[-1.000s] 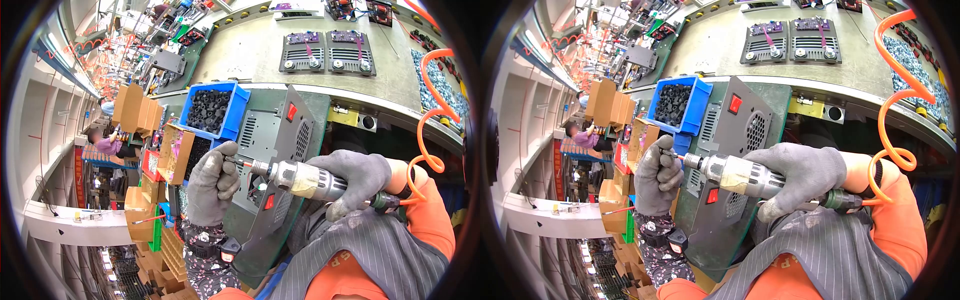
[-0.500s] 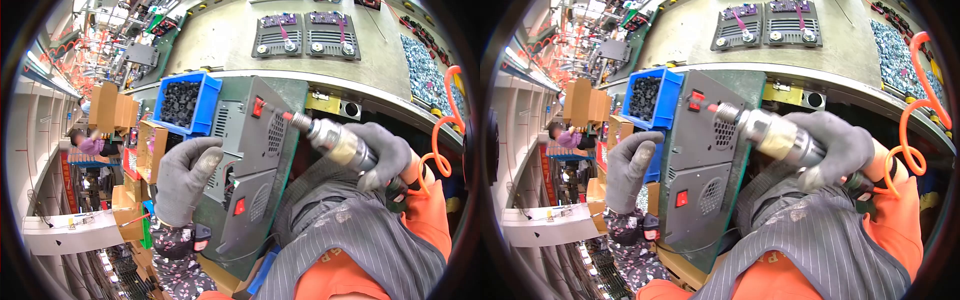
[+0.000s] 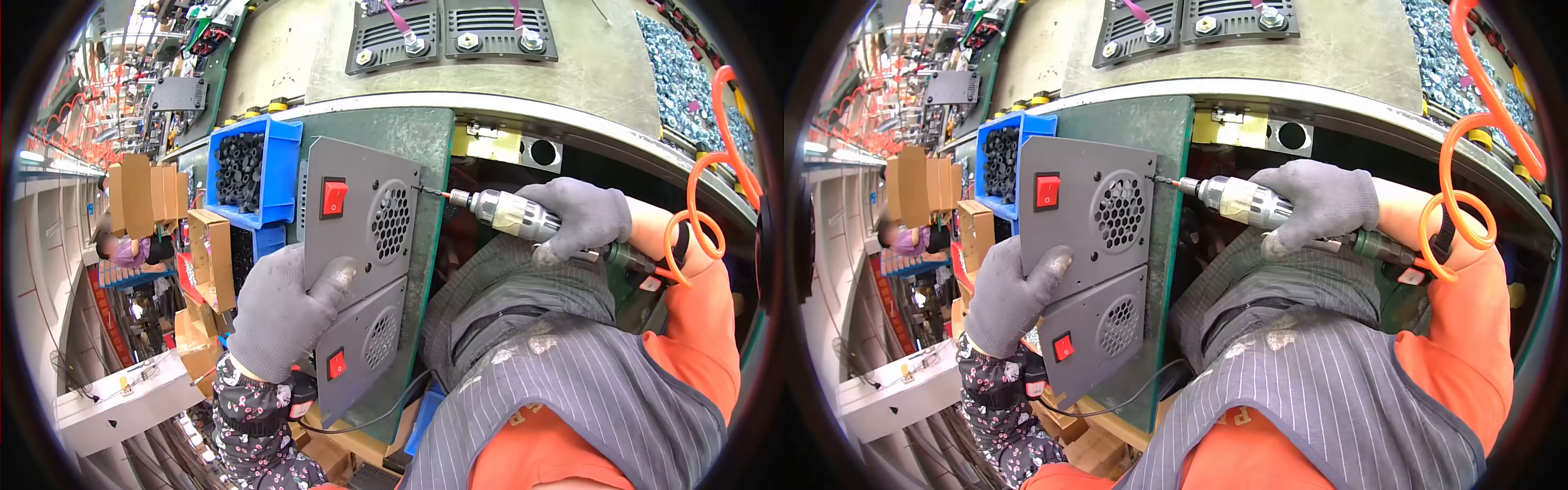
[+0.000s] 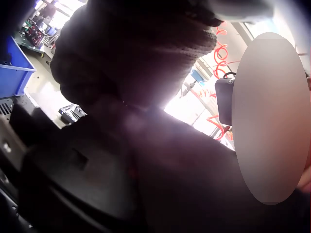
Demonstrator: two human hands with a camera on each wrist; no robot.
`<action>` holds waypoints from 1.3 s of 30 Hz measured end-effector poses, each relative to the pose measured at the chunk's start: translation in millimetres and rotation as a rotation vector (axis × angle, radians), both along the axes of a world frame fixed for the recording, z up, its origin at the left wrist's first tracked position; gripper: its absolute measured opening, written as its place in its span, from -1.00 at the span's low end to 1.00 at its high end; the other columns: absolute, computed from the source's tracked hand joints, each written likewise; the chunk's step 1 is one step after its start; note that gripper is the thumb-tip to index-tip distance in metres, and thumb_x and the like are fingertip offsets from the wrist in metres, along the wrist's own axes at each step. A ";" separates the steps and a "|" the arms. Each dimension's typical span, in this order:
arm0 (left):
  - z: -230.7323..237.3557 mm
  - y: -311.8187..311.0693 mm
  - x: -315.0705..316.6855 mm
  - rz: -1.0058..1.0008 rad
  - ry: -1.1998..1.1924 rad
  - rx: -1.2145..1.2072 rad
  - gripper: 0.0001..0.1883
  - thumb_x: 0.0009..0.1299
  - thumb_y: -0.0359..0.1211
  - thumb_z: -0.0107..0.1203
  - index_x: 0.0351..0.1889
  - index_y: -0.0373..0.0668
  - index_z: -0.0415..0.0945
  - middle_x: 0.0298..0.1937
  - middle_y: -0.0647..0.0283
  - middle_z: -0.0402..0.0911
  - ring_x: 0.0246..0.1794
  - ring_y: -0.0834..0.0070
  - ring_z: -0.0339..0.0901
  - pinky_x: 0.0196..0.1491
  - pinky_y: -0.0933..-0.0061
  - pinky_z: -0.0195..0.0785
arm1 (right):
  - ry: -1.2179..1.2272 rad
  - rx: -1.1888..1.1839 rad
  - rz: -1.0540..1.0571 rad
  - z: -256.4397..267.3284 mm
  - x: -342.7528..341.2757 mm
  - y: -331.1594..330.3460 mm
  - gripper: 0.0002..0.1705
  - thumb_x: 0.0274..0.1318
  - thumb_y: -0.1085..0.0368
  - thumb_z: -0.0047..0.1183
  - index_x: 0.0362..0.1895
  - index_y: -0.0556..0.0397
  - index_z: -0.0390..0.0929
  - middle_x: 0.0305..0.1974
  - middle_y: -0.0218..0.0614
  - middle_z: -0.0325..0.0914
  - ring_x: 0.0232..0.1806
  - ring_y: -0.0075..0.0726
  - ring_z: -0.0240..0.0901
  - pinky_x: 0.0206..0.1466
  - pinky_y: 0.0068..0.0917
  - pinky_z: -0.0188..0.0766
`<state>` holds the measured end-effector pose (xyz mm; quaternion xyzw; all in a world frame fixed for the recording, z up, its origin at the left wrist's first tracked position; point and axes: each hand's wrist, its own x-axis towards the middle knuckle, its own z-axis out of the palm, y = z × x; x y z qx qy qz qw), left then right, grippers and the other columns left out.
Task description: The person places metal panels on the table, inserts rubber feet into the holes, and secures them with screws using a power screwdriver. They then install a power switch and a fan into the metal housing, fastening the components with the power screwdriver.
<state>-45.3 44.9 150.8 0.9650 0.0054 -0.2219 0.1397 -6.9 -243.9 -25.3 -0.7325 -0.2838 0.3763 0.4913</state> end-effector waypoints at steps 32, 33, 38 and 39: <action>-75.4 -21.6 -128.5 0.909 0.432 -1.379 -0.52 0.24 -0.42 -0.15 0.17 -0.25 0.18 -0.37 0.34 0.31 -0.50 0.57 0.25 -0.40 0.58 0.24 | 0.168 0.235 0.004 -25.0 -43.2 -3.7 -0.24 -0.26 0.03 0.37 0.00 0.23 0.40 -0.25 -0.21 0.51 -0.21 -0.39 0.41 -0.09 -0.42 0.38; -100.3 -25.5 -126.0 1.156 0.347 -1.376 -0.60 0.32 -0.36 -0.08 0.12 -0.26 0.27 -0.41 0.37 0.33 -0.58 0.66 0.16 -0.55 0.62 0.12 | 0.191 0.211 0.008 -18.8 -46.7 -1.3 -0.23 -0.27 0.04 0.37 0.02 0.23 0.40 -0.24 -0.22 0.51 -0.19 -0.39 0.41 -0.08 -0.42 0.37; -183.2 6.0 -141.8 0.989 0.477 -1.835 -0.62 0.44 -0.32 -0.13 0.17 -0.27 0.28 -0.38 0.39 0.41 -0.54 0.70 0.21 -0.53 0.72 0.15 | 0.258 0.092 0.004 -2.2 -66.4 6.2 -0.19 -0.29 0.07 0.37 0.06 0.22 0.37 -0.24 -0.23 0.51 -0.18 -0.40 0.42 -0.08 -0.44 0.38; -189.2 6.2 -143.1 0.858 0.430 -1.917 -0.61 0.46 -0.29 -0.12 0.18 -0.27 0.28 -0.36 0.38 0.44 -0.51 0.71 0.24 -0.49 0.76 0.16 | 0.242 0.081 0.024 -0.6 -69.5 6.6 -0.19 -0.30 0.07 0.37 0.07 0.21 0.37 -0.23 -0.23 0.51 -0.19 -0.40 0.43 -0.08 -0.45 0.39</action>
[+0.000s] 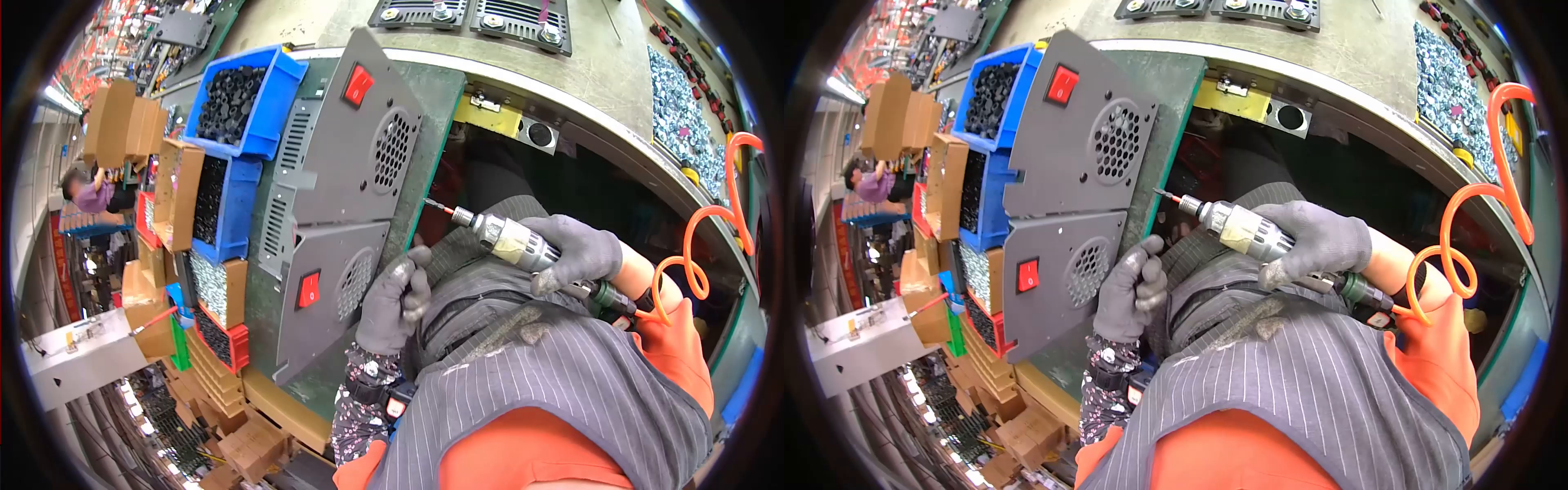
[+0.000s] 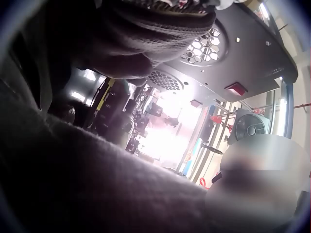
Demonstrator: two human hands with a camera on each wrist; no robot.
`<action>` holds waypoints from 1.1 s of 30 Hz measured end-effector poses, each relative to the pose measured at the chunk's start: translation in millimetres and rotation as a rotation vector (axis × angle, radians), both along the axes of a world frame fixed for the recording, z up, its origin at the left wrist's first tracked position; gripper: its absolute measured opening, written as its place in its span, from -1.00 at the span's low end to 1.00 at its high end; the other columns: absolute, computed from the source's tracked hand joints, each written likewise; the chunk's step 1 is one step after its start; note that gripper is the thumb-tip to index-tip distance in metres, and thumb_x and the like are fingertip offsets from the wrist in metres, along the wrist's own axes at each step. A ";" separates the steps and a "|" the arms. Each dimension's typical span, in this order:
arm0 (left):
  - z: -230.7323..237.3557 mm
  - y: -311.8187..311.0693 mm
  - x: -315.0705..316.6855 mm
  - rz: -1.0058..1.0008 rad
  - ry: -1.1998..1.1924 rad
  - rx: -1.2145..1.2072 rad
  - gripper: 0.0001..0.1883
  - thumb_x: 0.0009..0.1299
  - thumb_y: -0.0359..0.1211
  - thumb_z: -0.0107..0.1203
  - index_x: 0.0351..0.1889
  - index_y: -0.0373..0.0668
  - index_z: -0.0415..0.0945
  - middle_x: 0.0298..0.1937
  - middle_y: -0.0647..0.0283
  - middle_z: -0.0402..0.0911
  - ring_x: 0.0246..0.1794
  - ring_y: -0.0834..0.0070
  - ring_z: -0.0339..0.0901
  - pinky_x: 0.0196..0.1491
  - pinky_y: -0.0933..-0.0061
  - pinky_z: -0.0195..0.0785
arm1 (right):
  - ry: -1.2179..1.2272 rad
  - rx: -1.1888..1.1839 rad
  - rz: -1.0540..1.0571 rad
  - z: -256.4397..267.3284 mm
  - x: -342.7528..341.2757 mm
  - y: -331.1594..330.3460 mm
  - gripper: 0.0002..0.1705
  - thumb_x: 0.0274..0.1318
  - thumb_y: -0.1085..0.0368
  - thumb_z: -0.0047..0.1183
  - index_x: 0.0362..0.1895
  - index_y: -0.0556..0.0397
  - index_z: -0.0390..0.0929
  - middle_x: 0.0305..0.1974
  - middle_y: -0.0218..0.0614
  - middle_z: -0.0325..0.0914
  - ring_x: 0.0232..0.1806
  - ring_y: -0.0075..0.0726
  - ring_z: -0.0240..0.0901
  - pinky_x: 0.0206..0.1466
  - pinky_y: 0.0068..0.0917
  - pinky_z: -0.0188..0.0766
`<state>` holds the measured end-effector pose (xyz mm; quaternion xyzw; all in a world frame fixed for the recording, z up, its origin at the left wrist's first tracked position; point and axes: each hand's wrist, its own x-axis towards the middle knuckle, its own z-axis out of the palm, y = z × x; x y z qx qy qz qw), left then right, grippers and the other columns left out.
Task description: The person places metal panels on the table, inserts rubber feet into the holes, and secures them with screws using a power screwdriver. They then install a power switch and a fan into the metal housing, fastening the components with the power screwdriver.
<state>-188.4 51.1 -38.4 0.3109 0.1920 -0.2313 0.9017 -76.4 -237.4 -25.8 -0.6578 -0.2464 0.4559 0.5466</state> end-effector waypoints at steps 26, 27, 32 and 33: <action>7.1 -19.4 -8.1 0.283 -0.108 0.079 -0.67 0.47 -0.27 -0.11 -0.02 -0.38 0.37 -0.51 0.43 0.43 -0.69 0.79 0.08 -0.73 0.79 -0.01 | 0.254 -0.034 0.194 35.7 -37.1 15.5 -0.23 -0.27 0.11 0.37 0.06 0.15 0.34 -0.32 -0.31 0.52 -0.32 -0.45 0.47 -0.21 -0.47 0.44; 8.5 -20.2 -7.1 0.278 -0.102 0.087 -0.68 0.47 -0.27 -0.11 -0.04 -0.38 0.38 -0.52 0.43 0.42 -0.71 0.80 0.07 -0.73 0.79 -0.02 | 0.210 -0.032 0.194 34.2 -36.8 14.2 -0.23 -0.27 0.11 0.38 0.06 0.15 0.34 -0.32 -0.30 0.53 -0.32 -0.45 0.47 -0.21 -0.47 0.44; 13.5 -22.6 -5.3 0.242 -0.114 0.236 -0.70 0.43 -0.22 -0.01 -0.09 -0.29 0.48 -0.55 0.51 0.44 -0.69 0.87 0.14 -0.68 0.82 -0.01 | 0.172 0.008 0.182 30.0 -37.8 11.5 -0.23 -0.28 0.11 0.38 0.06 0.15 0.35 -0.31 -0.29 0.53 -0.30 -0.43 0.48 -0.19 -0.45 0.44; 19.1 -24.2 -5.1 0.221 -0.114 0.393 -0.70 0.43 -0.21 0.00 -0.10 -0.28 0.48 -0.55 0.51 0.44 -0.68 0.87 0.15 -0.66 0.83 0.00 | 0.178 0.000 0.191 31.6 -37.2 11.8 -0.23 -0.28 0.11 0.38 0.06 0.15 0.35 -0.31 -0.28 0.53 -0.29 -0.43 0.47 -0.18 -0.45 0.44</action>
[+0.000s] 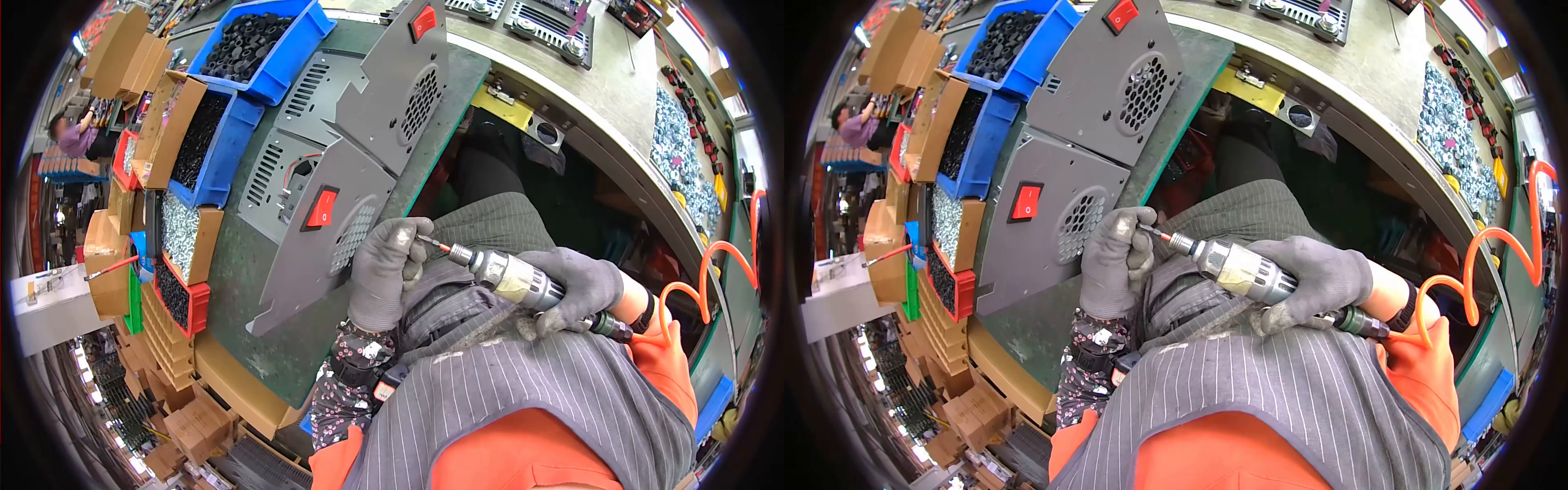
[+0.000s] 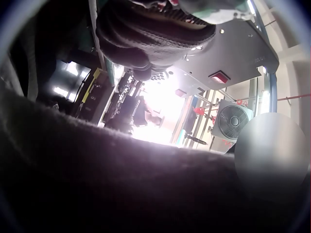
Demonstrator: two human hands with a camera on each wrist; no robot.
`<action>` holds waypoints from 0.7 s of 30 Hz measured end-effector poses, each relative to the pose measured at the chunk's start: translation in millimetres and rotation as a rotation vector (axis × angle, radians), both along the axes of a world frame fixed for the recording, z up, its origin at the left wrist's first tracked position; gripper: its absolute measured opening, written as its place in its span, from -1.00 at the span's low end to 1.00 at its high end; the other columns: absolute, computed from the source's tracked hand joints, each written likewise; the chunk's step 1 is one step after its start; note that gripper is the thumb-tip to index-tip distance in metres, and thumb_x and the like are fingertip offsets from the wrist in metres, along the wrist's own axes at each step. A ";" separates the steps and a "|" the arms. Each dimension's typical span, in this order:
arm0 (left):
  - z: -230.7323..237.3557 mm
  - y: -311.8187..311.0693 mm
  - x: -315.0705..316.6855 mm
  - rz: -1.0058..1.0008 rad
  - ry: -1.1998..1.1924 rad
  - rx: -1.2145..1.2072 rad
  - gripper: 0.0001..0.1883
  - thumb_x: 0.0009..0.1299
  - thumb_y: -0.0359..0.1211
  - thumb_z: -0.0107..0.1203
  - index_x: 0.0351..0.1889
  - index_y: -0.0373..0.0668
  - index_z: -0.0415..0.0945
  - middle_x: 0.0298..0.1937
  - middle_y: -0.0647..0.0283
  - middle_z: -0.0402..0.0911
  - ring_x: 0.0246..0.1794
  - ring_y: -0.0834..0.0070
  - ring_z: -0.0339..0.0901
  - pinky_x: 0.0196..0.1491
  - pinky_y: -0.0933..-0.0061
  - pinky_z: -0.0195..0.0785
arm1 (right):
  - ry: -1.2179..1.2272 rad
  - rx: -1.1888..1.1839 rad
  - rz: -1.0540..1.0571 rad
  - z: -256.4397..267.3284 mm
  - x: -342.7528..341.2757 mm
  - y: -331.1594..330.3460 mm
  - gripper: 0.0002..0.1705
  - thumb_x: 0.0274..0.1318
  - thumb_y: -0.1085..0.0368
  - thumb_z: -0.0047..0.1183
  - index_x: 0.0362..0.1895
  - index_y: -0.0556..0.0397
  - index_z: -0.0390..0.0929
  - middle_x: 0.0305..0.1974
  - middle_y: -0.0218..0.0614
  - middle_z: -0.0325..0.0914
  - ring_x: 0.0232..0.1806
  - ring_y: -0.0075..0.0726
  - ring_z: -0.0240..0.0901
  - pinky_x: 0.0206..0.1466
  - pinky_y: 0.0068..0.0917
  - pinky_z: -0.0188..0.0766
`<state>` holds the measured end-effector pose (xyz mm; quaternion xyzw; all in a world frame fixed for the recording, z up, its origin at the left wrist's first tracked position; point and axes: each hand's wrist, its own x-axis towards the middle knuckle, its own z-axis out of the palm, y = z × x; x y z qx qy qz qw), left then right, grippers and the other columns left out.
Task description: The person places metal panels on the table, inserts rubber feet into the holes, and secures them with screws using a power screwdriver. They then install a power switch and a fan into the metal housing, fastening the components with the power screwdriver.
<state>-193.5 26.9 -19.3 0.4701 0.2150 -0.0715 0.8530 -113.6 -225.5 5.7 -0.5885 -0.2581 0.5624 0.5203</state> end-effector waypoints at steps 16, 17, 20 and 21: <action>26.6 64.7 -57.2 -0.797 0.275 1.015 -0.50 0.22 0.08 0.15 -0.28 -0.23 0.57 -0.33 0.18 0.60 -0.35 0.39 0.53 -0.20 0.43 0.37 | -0.162 0.094 0.025 13.2 21.8 27.8 -0.21 -0.26 0.13 0.36 0.08 0.18 0.32 -0.27 -0.26 0.53 -0.27 -0.41 0.50 -0.17 -0.46 0.46; 29.2 67.6 -61.9 -0.724 0.309 1.137 -0.53 0.21 0.06 0.15 -0.31 -0.20 0.58 -0.34 0.17 0.59 -0.36 0.33 0.53 -0.18 0.42 0.37 | -0.161 0.069 0.050 13.3 22.9 28.8 -0.21 -0.26 0.13 0.36 0.09 0.19 0.32 -0.27 -0.24 0.53 -0.28 -0.41 0.50 -0.18 -0.45 0.46; 8.2 67.7 -66.3 -0.122 0.160 1.258 -0.54 0.20 0.08 0.14 -0.28 -0.14 0.61 -0.34 0.14 0.59 -0.34 0.24 0.53 -0.19 0.36 0.38 | -0.172 0.116 0.027 12.1 25.2 34.4 -0.19 -0.27 0.15 0.36 0.10 0.21 0.30 -0.28 -0.21 0.54 -0.30 -0.42 0.51 -0.20 -0.43 0.48; 9.1 72.1 -63.4 -0.233 0.096 1.487 -0.56 0.23 0.05 0.12 -0.16 -0.09 0.60 -0.27 0.12 0.60 -0.28 0.19 0.55 -0.17 0.30 0.39 | -0.180 0.120 0.035 12.7 26.2 34.8 -0.19 -0.27 0.15 0.36 0.10 0.21 0.30 -0.28 -0.21 0.54 -0.30 -0.42 0.51 -0.20 -0.43 0.48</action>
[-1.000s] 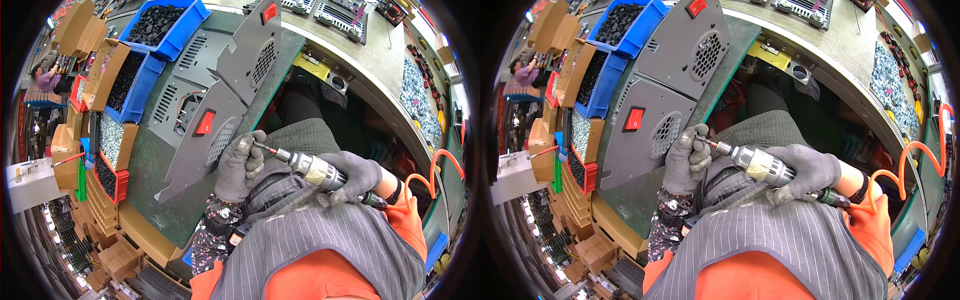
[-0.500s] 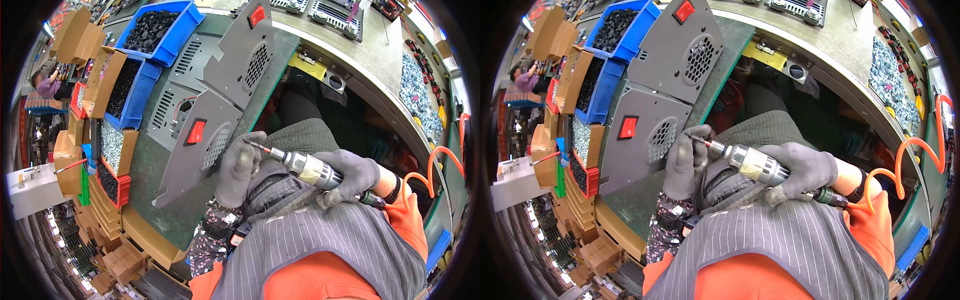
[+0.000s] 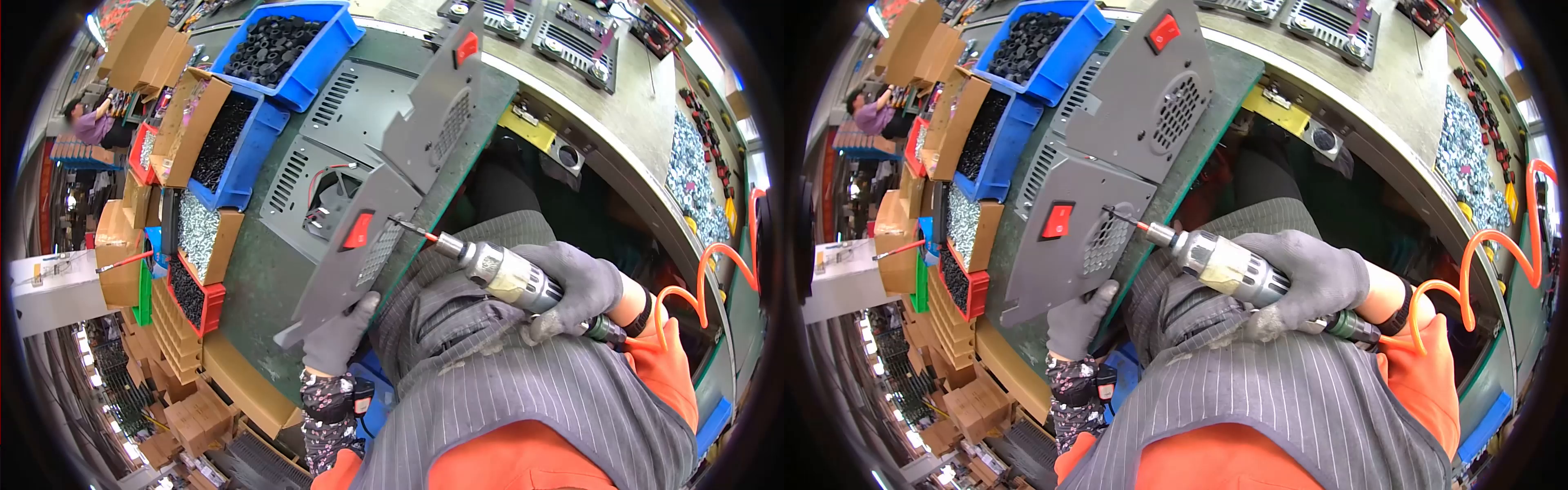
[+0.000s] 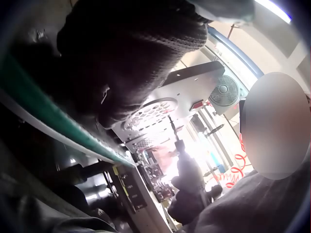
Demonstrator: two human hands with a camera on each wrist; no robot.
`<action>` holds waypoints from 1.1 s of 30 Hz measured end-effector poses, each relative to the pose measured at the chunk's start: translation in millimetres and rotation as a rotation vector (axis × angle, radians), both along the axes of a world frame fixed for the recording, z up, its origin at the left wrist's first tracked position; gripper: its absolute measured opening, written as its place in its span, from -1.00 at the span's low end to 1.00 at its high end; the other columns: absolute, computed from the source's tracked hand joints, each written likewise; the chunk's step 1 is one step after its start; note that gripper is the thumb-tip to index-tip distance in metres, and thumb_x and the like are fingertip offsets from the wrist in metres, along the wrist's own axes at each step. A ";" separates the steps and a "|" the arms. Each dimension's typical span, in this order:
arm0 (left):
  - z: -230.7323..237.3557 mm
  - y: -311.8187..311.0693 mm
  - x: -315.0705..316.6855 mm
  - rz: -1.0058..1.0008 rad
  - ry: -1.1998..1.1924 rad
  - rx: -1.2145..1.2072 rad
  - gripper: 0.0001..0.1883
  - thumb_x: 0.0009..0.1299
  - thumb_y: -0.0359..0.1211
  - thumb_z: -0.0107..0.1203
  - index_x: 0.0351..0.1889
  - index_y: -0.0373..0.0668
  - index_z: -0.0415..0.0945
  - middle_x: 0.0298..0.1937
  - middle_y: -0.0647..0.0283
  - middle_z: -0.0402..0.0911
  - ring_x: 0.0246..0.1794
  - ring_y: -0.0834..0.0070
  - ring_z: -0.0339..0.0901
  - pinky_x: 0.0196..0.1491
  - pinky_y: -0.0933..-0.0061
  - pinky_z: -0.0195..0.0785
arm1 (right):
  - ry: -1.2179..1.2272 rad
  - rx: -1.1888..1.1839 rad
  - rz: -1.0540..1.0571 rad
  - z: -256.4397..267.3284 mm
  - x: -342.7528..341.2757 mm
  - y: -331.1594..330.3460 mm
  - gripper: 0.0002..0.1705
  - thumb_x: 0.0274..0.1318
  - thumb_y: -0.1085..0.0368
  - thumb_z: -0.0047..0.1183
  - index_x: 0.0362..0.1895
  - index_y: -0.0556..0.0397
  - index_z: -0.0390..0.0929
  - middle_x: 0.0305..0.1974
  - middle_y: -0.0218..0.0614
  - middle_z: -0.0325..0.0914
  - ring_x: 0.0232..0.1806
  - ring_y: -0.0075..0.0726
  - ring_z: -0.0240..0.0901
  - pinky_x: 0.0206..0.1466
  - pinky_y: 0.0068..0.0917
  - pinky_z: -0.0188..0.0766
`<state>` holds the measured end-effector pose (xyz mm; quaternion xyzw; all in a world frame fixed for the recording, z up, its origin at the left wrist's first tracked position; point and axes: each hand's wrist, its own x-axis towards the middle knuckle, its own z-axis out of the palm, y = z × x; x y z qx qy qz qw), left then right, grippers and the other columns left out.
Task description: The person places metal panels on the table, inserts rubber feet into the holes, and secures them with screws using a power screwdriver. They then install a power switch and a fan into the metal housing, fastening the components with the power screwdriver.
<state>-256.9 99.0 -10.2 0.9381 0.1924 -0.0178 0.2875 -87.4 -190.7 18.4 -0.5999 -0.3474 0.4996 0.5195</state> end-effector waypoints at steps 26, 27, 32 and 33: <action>57.9 92.3 114.3 -0.800 -0.406 0.420 -0.74 0.20 -0.26 0.08 -0.14 -0.01 0.54 -0.51 0.30 0.41 -0.47 0.38 0.45 -0.40 0.32 0.31 | 0.297 -0.263 -0.128 22.8 31.6 -0.1 -0.01 -0.57 0.14 0.49 0.07 0.25 0.31 -0.22 -0.35 0.47 -0.31 -0.57 0.36 -0.23 -0.56 0.36; 64.1 82.6 112.3 -0.650 -0.454 0.193 -0.78 0.22 -0.23 0.09 -0.22 -0.08 0.55 -0.51 0.27 0.44 -0.46 0.34 0.46 -0.38 0.31 0.31 | 0.330 -0.267 -0.133 28.5 31.6 4.6 -0.02 -0.56 0.16 0.50 0.07 0.25 0.31 -0.25 -0.35 0.47 -0.36 -0.59 0.37 -0.29 -0.58 0.36; 57.7 50.6 108.7 -0.266 -0.056 -0.677 -0.74 0.29 -0.19 0.04 -0.40 -0.21 0.53 -0.48 0.11 0.50 -0.39 0.14 0.48 -0.29 0.25 0.34 | 0.187 -0.340 -0.102 38.0 38.7 5.7 -0.11 -0.49 0.10 0.51 -0.01 0.21 0.34 -0.41 -0.41 0.49 -0.46 -0.56 0.38 -0.38 -0.58 0.35; 55.4 45.5 107.8 -0.258 -0.064 -0.691 -0.74 0.29 -0.19 0.04 -0.40 -0.21 0.53 -0.48 0.11 0.50 -0.39 0.14 0.48 -0.29 0.25 0.34 | 0.182 -0.356 -0.095 41.6 38.9 7.7 -0.11 -0.49 0.10 0.51 -0.01 0.21 0.34 -0.41 -0.41 0.49 -0.46 -0.56 0.38 -0.38 -0.58 0.35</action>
